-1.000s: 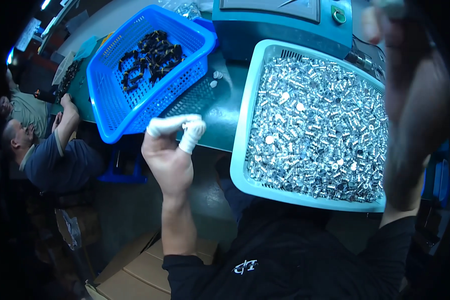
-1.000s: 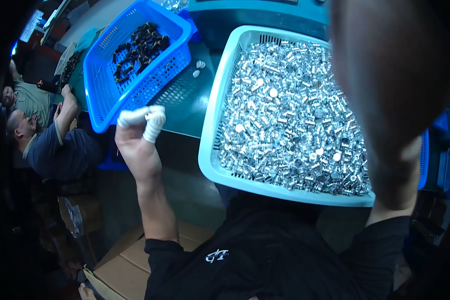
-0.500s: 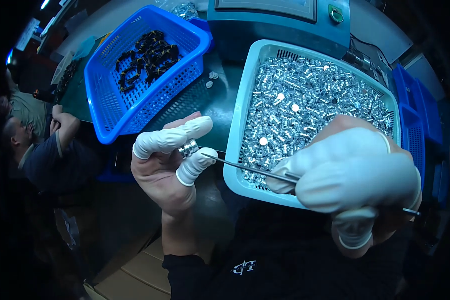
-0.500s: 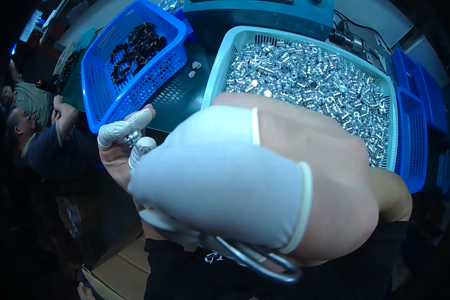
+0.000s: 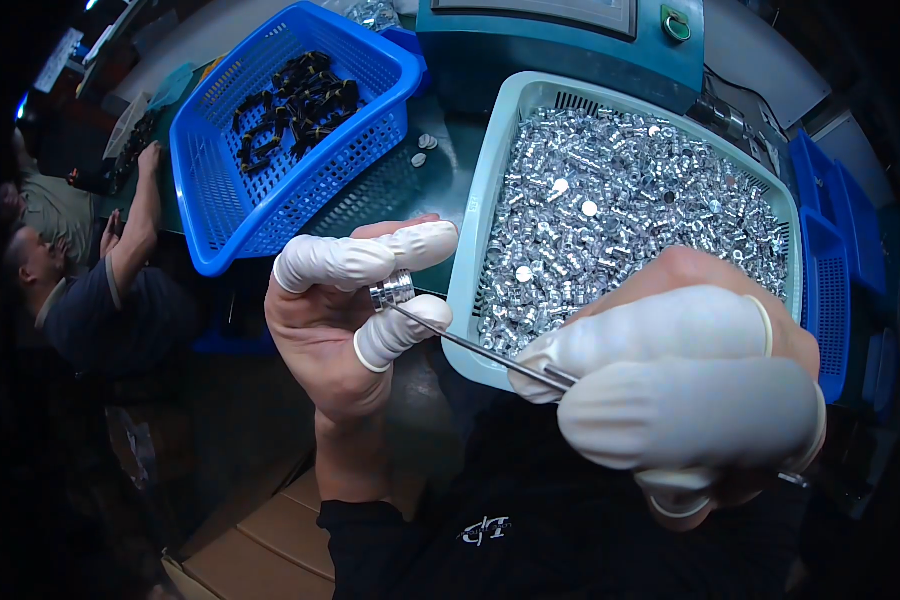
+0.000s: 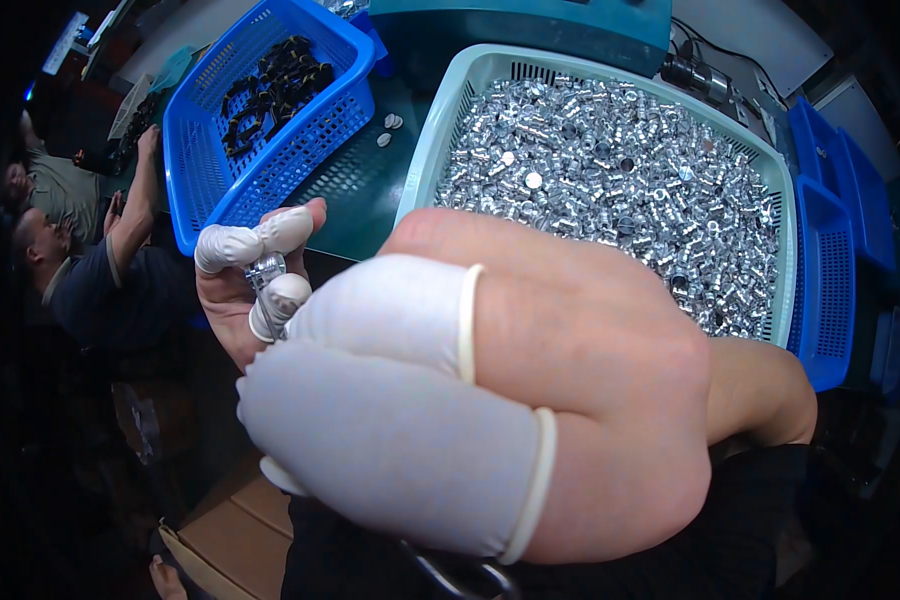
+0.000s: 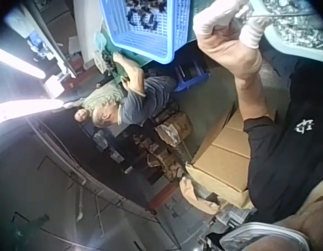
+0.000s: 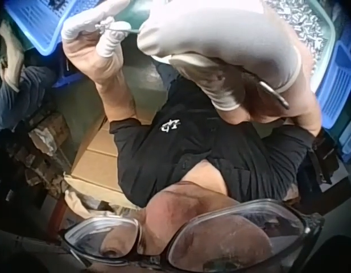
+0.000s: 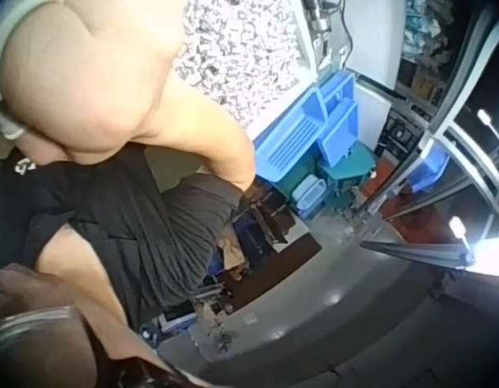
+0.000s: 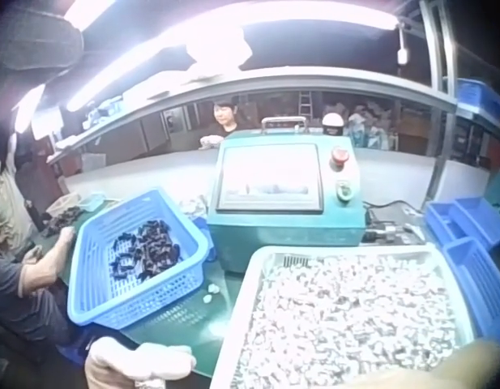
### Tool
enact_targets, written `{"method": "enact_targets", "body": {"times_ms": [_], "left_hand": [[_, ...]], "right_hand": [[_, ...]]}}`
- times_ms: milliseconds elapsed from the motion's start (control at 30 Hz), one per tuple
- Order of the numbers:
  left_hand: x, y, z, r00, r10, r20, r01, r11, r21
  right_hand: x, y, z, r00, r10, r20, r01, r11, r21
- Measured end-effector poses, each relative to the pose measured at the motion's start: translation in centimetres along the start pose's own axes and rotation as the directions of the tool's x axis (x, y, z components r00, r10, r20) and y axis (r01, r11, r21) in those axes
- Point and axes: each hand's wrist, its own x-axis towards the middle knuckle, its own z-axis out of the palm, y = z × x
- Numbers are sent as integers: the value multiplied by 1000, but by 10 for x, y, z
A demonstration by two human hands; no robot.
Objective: Inspecting and sorting small silver metal hardware components using a thin pick tool at a factory workstation.
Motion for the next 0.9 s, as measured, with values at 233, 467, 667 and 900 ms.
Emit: {"method": "enact_targets", "body": {"times_ms": [233,467,667,900], "left_hand": [[6,-4,7,998,55,36,-55,998,2],[-2,-2,-2,998,67,16,-67,997,36],[0,1,5,998,53,30,-54,998,21],[7,-3,7,993,102,63,-108,989,96]], "right_hand": [[25,-13,-3,943,286,170,-316,930,186],[11,-56,17,940,334,-65,-334,942,-2],[29,-54,-7,656,675,338,-724,689,30],[26,-39,-4,988,115,105,-126,986,105]]}}
